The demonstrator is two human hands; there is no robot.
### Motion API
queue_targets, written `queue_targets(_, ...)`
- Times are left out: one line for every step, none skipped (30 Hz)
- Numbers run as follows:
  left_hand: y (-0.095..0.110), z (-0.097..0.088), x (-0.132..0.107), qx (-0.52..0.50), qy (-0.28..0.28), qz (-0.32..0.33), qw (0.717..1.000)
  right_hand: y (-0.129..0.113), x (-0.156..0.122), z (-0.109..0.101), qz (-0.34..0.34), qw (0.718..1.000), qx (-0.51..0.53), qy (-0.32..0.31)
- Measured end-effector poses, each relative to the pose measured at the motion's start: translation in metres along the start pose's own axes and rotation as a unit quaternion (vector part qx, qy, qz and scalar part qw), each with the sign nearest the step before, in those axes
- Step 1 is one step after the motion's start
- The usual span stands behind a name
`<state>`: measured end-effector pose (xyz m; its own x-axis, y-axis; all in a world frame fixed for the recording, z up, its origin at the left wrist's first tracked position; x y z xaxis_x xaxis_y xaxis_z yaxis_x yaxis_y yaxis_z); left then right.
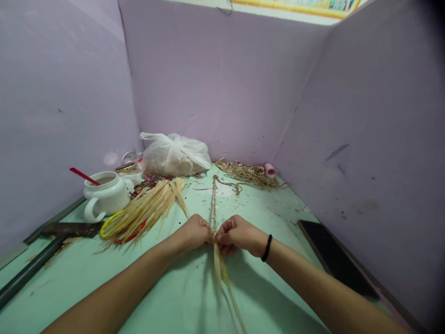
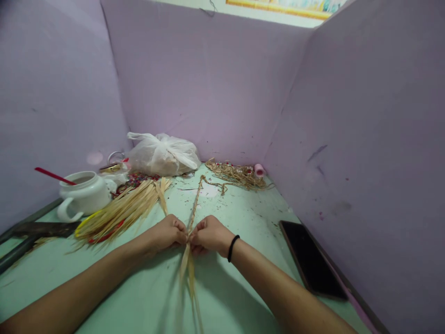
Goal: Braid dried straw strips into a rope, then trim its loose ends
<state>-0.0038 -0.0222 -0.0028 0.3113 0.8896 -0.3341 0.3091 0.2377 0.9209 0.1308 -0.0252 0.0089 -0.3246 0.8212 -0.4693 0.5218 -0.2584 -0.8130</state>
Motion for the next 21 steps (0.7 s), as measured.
queue_targets(0.002, -0.002, -0.001, -0.01, -0.008, -0.009, 1.0, -0.003, -0.001, -0.002, 0.0, 1.0, 0.002, -0.01)
queue_targets(0.003, -0.004, -0.002, -0.019, -0.015, -0.017, 1.0, -0.005, -0.001, -0.003, -0.001, 1.0, 0.007, -0.016)
queue_targets(0.003, -0.005, -0.003, -0.027, -0.021, -0.022, 0.999, -0.005, 0.0, -0.004, -0.002, 1.0, 0.015, -0.019)
queue_targets(0.004, -0.006, -0.003, -0.034, -0.025, -0.024, 0.999, -0.003, 0.002, -0.004, -0.003, 0.999, 0.026, -0.019)
queue_targets(0.004, -0.007, -0.003, -0.04, -0.027, -0.022, 0.999, -0.001, 0.004, -0.004, -0.004, 0.999, 0.039, -0.015)
queue_targets(0.003, -0.007, -0.003, -0.043, -0.029, -0.018, 0.999, 0.003, 0.006, -0.003, -0.006, 0.998, 0.054, -0.009)
queue_targets(0.003, -0.007, -0.003, -0.044, -0.03, -0.014, 0.998, 0.006, 0.007, -0.002, -0.009, 0.997, 0.07, -0.004)
queue_targets(0.003, -0.007, -0.003, -0.045, -0.03, -0.01, 0.998, 0.009, 0.009, -0.001, -0.015, 0.996, 0.09, -0.002)
queue_targets(0.003, -0.007, -0.003, -0.045, -0.033, -0.004, 0.998, 0.012, 0.009, 0.0, -0.024, 0.993, 0.113, -0.002)
queue_targets(0.003, -0.007, -0.003, -0.046, -0.035, 0.005, 0.998, 0.014, 0.009, 0.002, -0.033, 0.989, 0.141, -0.009)
queue_targets(0.003, -0.007, -0.003, -0.049, -0.037, 0.016, 0.998, 0.016, 0.008, 0.003, -0.042, 0.984, 0.173, -0.02)
queue_targets(0.003, -0.007, -0.003, -0.051, -0.039, 0.024, 0.998, 0.018, 0.007, 0.005, -0.05, 0.977, 0.204, -0.035)
queue_targets(0.003, -0.006, -0.003, -0.051, -0.039, 0.031, 0.997, 0.019, 0.006, 0.007, -0.054, 0.97, 0.232, -0.053)
queue_targets(0.003, -0.006, -0.003, -0.049, -0.037, 0.037, 0.997, 0.021, 0.004, 0.008, -0.057, 0.963, 0.255, -0.073)
queue_targets(0.002, -0.005, -0.003, -0.047, -0.035, 0.041, 0.997, 0.023, 0.003, 0.01, -0.057, 0.956, 0.273, -0.088)
queue_targets(0.001, -0.004, -0.003, -0.044, -0.035, 0.043, 0.998, 0.025, 0.002, 0.012, -0.056, 0.951, 0.286, -0.098)
queue_targets(0.0, -0.002, -0.003, -0.04, -0.036, 0.044, 0.998, 0.027, 0.002, 0.014, -0.056, 0.948, 0.296, -0.099)
queue_targets(-0.002, -0.001, -0.003, -0.035, -0.038, 0.046, 0.998, 0.029, 0.002, 0.016, -0.057, 0.948, 0.301, -0.091)
queue_targets(-0.003, 0.0, -0.003, -0.03, -0.041, 0.049, 0.997, 0.031, 0.003, 0.017, -0.06, 0.949, 0.299, -0.077)
queue_targets(-0.004, 0.0, -0.003, -0.026, -0.045, 0.053, 0.997, 0.033, 0.004, 0.018, -0.064, 0.953, 0.292, -0.059)
queue_targets(-0.005, 0.0, -0.004, -0.021, -0.052, 0.058, 0.997, 0.034, 0.005, 0.018, -0.067, 0.957, 0.278, -0.041)
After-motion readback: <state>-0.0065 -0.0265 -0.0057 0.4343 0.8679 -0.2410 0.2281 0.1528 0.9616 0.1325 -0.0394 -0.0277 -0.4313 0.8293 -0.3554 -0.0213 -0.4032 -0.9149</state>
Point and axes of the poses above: each hand's wrist, its own x-axis towards the middle knuckle, its own z-axis out of the palm, y = z × x, the point moved 1 cm from there along x, towards the middle knuckle, and after that the axes turned 7 degrees about -x, right-handed, at the moved point
